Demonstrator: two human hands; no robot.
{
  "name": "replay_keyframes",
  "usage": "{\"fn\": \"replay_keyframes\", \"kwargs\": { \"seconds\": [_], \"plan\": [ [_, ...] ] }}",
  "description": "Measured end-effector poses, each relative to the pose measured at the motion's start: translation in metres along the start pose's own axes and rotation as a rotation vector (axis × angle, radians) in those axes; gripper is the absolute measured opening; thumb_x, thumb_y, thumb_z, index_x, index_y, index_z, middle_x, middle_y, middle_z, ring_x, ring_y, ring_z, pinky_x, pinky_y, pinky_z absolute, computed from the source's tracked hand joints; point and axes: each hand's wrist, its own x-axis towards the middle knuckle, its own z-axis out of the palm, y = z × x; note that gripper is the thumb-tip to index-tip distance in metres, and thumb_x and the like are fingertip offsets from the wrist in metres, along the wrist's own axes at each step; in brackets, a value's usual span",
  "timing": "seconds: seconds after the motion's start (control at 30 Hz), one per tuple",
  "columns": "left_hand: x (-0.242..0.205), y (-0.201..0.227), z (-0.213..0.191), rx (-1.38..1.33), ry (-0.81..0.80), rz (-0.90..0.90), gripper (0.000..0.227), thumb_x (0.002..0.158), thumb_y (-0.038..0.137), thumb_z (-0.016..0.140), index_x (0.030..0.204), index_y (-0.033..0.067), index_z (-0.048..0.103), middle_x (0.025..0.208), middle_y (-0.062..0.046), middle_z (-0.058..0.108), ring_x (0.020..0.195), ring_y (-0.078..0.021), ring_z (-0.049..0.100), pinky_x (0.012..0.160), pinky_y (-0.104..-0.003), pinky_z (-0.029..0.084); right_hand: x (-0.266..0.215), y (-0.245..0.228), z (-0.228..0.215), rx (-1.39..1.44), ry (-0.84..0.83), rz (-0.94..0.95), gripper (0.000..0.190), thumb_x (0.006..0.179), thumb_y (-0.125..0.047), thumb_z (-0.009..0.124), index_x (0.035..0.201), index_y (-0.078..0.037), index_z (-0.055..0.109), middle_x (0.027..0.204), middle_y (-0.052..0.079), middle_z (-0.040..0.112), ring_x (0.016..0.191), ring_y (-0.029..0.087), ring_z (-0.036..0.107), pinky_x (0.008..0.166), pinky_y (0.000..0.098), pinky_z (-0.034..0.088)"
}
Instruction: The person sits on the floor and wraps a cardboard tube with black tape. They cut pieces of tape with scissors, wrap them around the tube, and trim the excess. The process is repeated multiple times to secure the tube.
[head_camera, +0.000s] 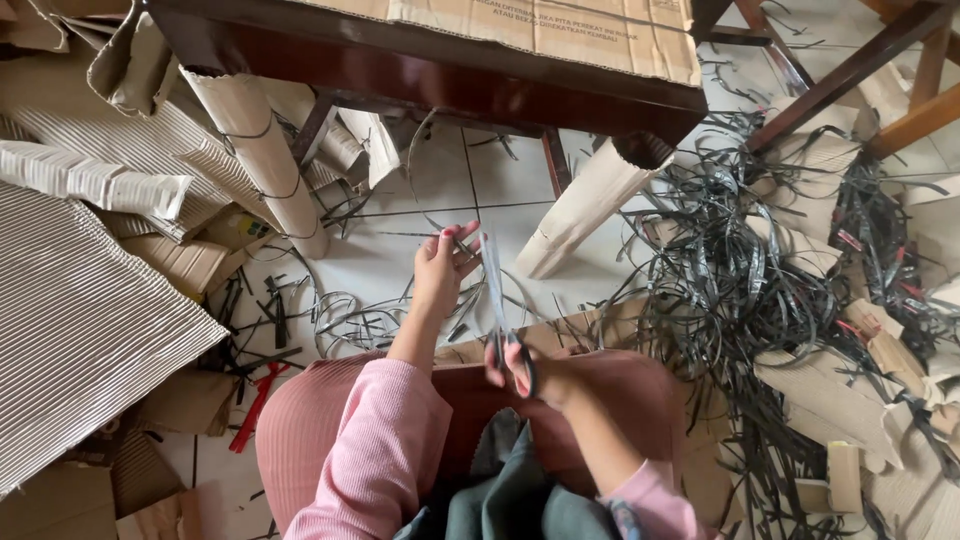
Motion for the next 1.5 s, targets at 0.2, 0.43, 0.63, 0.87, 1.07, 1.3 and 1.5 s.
{"fn": "replay_keyframes", "kwargs": {
  "seconds": [0.2, 0.43, 0.63, 0.87, 1.07, 1.3, 1.5],
  "plan": [
    [0.0, -0.004, 0.002, -0.11, 0.03, 0.041, 0.022, 0.112, 0.022, 0.037, 0.115, 0.007, 0.052, 0.136, -0.02, 0.066, 0.124, -0.0394, 0.064, 0.095, -0.066, 0.052, -0.008, 0.088, -0.005, -0.196, 0.262, 0.352, 0.091, 0.096, -0.084, 0.018, 0.053, -0.012, 0.053, 0.047, 0.006, 0.056, 0.052, 0.021, 0.061, 0.059, 0.0281, 0.047],
    [0.009, -0.016, -0.01, -0.249, 0.016, 0.116, 0.023, 0.112, 0.025, 0.038, 0.111, 0.0109, 0.057, 0.143, -0.013, 0.061, 0.128, -0.0335, 0.061, 0.096, -0.066, 0.054, -0.017, -0.073, 0.048, -0.033, 0.281, 0.347, 0.081, 0.095, -0.083, 0.03, 0.056, -0.014, 0.05, 0.044, 0.004, 0.049, 0.044, 0.016, 0.052, 0.051, 0.0247, 0.037],
    [0.008, -0.022, -0.005, -0.304, -0.041, 0.17, 0.026, 0.111, 0.028, 0.039, 0.112, 0.0172, 0.063, 0.144, -0.01, 0.061, 0.13, -0.0301, 0.06, 0.098, -0.069, 0.052, -0.011, -0.099, 0.053, -0.014, 0.317, 0.324, 0.081, 0.096, -0.081, 0.031, 0.056, -0.013, 0.052, 0.044, 0.004, 0.05, 0.043, 0.014, 0.051, 0.049, 0.0218, 0.034],
    [0.006, -0.034, -0.007, -0.377, -0.111, 0.129, 0.028, 0.11, 0.03, 0.042, 0.109, 0.0231, 0.068, 0.149, -0.006, 0.057, 0.138, -0.0301, 0.054, 0.105, -0.073, 0.043, 0.02, -0.06, 0.038, -0.038, 0.339, 0.234, 0.086, 0.097, -0.081, 0.022, 0.072, -0.012, 0.066, 0.053, 0.006, 0.057, 0.047, 0.015, 0.049, 0.05, 0.0264, 0.038],
    [0.003, -0.031, -0.001, -0.416, -0.13, 0.134, 0.029, 0.111, 0.028, 0.04, 0.11, 0.0225, 0.068, 0.151, -0.007, 0.055, 0.14, -0.0309, 0.051, 0.108, -0.072, 0.041, 0.028, -0.006, 0.023, -0.033, 0.349, 0.197, 0.083, 0.1, -0.076, 0.022, 0.079, -0.012, 0.071, 0.052, 0.002, 0.056, 0.048, 0.011, 0.049, 0.048, 0.0222, 0.038],
    [-0.004, -0.025, 0.005, -0.391, -0.093, 0.126, 0.025, 0.112, 0.028, 0.038, 0.112, 0.0185, 0.062, 0.151, -0.008, 0.054, 0.139, -0.0331, 0.052, 0.105, -0.067, 0.048, 0.032, 0.011, 0.023, -0.011, 0.403, 0.183, 0.08, 0.102, -0.073, 0.03, 0.067, -0.01, 0.065, 0.047, 0.003, 0.052, 0.044, 0.011, 0.045, 0.047, 0.0225, 0.032],
    [0.009, -0.042, -0.005, -0.229, -0.082, 0.131, 0.019, 0.11, 0.033, 0.045, 0.115, 0.0205, 0.059, 0.154, -0.003, 0.052, 0.145, -0.0287, 0.046, 0.111, -0.061, 0.041, 0.045, 0.077, 0.001, -0.007, 0.403, 0.143, 0.079, 0.103, -0.072, 0.029, 0.079, -0.011, 0.072, 0.052, 0.0, 0.052, 0.047, 0.008, 0.049, 0.048, 0.0208, 0.036]
  ]
}}
